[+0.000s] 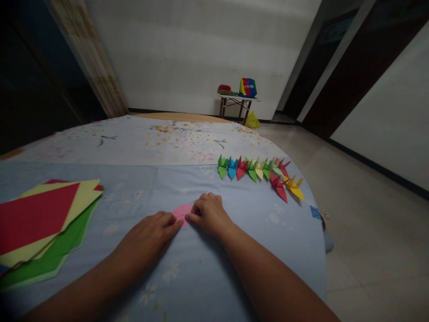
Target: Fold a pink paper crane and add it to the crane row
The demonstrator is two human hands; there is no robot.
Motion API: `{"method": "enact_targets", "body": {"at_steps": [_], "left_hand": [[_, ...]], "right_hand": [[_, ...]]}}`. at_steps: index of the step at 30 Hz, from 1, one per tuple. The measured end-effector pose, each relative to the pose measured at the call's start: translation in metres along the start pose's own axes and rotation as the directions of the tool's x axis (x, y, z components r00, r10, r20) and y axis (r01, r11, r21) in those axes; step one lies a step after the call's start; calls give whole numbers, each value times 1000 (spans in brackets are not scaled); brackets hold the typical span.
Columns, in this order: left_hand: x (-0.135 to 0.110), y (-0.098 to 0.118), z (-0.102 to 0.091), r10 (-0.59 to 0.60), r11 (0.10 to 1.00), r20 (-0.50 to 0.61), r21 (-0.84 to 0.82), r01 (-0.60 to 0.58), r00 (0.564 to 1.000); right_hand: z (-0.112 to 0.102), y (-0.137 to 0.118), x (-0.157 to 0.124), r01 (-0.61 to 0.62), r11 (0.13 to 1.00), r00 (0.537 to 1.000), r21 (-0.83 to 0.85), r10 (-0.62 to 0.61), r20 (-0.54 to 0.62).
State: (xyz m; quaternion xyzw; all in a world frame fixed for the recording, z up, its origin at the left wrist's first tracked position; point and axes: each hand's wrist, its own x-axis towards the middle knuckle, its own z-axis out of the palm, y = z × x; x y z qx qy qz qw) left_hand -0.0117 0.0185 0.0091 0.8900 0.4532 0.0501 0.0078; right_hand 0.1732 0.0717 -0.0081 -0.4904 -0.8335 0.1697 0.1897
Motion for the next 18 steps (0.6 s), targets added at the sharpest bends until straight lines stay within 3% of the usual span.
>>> {"method": "enact_targets", "body": {"at_steps": [9,18], "left_hand": [[-1,-5,-17,36,988,31,-154,-31,999],[-3,-10,-15,10,983,4,-186,-9,1000]], "right_hand": [[-1,-1,-1,-60,998,998,-1,60,-35],[-3,1,1,-106,994,993,17,107,-41]]}}
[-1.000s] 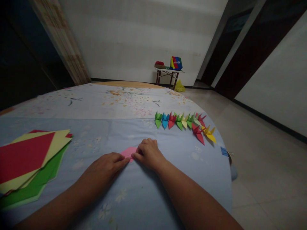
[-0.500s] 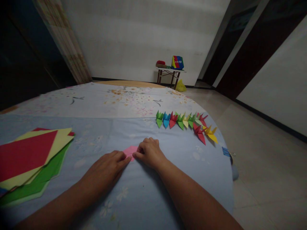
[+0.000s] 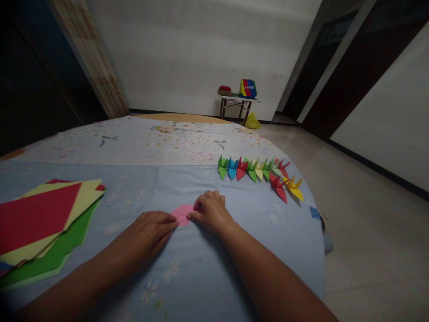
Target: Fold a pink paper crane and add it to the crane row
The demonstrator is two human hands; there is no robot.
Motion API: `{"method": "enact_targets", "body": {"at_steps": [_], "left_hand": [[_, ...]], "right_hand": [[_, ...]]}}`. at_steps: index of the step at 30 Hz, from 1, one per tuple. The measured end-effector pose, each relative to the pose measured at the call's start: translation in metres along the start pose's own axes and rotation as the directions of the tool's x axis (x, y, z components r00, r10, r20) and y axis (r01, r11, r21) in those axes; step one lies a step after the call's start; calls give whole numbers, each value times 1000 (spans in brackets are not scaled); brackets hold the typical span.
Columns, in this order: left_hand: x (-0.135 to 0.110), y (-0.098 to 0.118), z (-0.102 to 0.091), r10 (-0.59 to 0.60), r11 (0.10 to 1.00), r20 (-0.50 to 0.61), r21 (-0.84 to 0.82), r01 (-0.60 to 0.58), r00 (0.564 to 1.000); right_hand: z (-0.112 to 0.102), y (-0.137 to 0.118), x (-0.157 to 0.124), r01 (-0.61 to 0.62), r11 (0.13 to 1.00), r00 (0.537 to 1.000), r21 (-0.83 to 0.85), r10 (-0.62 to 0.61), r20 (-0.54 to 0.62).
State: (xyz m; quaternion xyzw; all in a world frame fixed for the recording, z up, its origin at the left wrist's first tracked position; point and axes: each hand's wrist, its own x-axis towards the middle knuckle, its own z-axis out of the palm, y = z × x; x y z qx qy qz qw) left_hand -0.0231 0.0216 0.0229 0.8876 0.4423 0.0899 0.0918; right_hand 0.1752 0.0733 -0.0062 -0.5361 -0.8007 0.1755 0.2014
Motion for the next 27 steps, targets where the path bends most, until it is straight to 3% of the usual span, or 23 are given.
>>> {"method": "enact_targets", "body": {"at_steps": [12,16,21,27], "left_hand": [[3,4,-3,29,999,-6,23,-29,1000],[4,5,-2,15,998,23,60,-16,1000],[2,2,2,21,997,-9,80,-21,1000],[0,-10,-4,21,1000,18,18,-22,1000]], "right_hand": [[-13,10,1,-84,996,995,12,84,57],[-8,3,0,-100,993,995,61,101,-18],[2,-4,0,-78,997,996,-25,77,-40],[-7,1,-1,-155,987,988,-52,155,1]]}}
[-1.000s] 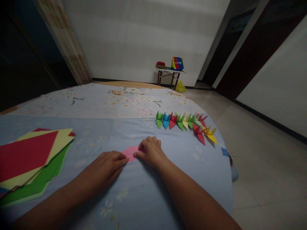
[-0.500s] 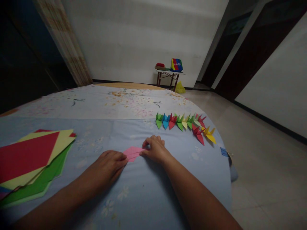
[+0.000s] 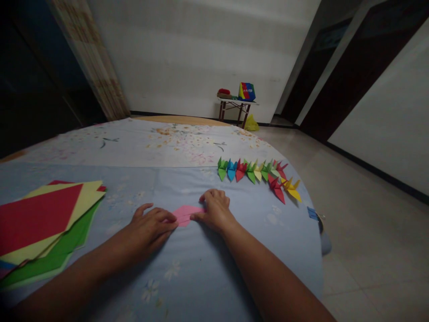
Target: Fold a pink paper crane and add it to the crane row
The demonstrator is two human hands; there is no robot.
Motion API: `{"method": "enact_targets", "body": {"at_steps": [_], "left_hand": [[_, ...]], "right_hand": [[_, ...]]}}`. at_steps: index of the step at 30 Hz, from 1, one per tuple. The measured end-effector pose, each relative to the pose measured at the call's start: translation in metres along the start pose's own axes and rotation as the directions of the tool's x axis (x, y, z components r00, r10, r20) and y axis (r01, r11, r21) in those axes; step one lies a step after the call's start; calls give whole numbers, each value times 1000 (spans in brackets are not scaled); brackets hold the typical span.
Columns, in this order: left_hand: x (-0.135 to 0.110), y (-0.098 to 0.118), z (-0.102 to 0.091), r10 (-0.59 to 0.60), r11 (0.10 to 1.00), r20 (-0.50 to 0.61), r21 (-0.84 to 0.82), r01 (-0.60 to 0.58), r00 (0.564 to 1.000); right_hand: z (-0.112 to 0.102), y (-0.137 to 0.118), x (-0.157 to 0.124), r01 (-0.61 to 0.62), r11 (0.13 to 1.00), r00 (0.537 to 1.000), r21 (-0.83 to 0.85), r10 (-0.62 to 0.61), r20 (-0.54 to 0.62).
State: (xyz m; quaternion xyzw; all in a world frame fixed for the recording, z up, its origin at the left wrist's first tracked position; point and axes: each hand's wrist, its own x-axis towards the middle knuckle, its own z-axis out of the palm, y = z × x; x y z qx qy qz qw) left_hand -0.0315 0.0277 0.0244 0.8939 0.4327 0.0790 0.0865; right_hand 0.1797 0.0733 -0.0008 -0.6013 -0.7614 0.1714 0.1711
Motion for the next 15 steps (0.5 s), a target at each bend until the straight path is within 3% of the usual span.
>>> {"method": "enact_targets", "body": {"at_steps": [6,15], "left_hand": [[-3,-4,-2,6,999,2,-36,-6,1000],[-3,-1,-5,-5,997,13,-72,6,1000]], "right_hand": [[-4,6,2,-17,999,999,34,16,50],[-5,16,5,23,993,999,113,-28,36]]}}
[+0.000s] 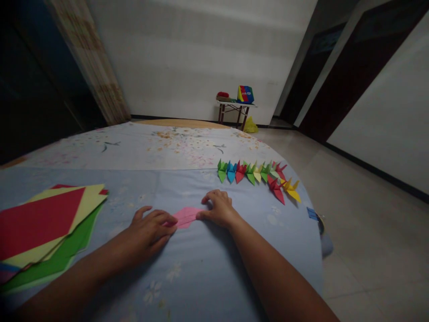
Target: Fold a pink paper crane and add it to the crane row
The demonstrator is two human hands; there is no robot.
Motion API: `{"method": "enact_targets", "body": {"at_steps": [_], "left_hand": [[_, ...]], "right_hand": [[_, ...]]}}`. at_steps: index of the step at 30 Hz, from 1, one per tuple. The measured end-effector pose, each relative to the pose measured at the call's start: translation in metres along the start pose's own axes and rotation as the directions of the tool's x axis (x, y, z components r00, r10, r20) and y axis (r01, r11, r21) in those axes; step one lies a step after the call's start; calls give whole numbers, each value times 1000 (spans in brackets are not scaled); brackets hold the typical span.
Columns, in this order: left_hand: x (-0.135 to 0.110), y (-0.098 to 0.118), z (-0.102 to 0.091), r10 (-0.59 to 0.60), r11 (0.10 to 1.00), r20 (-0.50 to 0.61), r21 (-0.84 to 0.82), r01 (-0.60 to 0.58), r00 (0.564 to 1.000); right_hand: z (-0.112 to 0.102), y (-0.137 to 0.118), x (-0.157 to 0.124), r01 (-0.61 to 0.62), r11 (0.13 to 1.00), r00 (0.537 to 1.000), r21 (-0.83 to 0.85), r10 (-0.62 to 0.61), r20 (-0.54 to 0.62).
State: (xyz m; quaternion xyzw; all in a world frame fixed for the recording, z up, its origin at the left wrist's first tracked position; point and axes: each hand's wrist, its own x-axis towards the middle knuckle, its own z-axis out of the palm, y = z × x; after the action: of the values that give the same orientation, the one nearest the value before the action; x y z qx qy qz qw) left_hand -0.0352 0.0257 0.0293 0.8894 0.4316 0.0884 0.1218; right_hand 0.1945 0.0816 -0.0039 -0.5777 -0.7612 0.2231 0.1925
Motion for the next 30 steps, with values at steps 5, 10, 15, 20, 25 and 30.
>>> {"method": "enact_targets", "body": {"at_steps": [5,10,15,20,25,30], "left_hand": [[5,-5,2,-2,999,-46,-54,0,999],[13,-17,21,-144,990,-290,-56,133,946],[19,-21,27,-185,982,-308,-91,164,933],[23,-18,21,-271,939,-198,-270,213,942],[24,-17,12,-416,832,-241,-491,259,877],[27,-14,7,-676,558,-244,-786,267,695]], "right_hand": [[0,3,-1,34,995,999,93,-31,-41],[7,-2,-2,136,990,990,39,-134,-54],[14,-8,-1,241,970,968,32,-238,-82],[19,-14,0,376,926,922,32,-370,-114],[18,-17,0,357,920,908,164,-300,-292],[18,-24,-3,116,891,991,439,-71,-118]]}}
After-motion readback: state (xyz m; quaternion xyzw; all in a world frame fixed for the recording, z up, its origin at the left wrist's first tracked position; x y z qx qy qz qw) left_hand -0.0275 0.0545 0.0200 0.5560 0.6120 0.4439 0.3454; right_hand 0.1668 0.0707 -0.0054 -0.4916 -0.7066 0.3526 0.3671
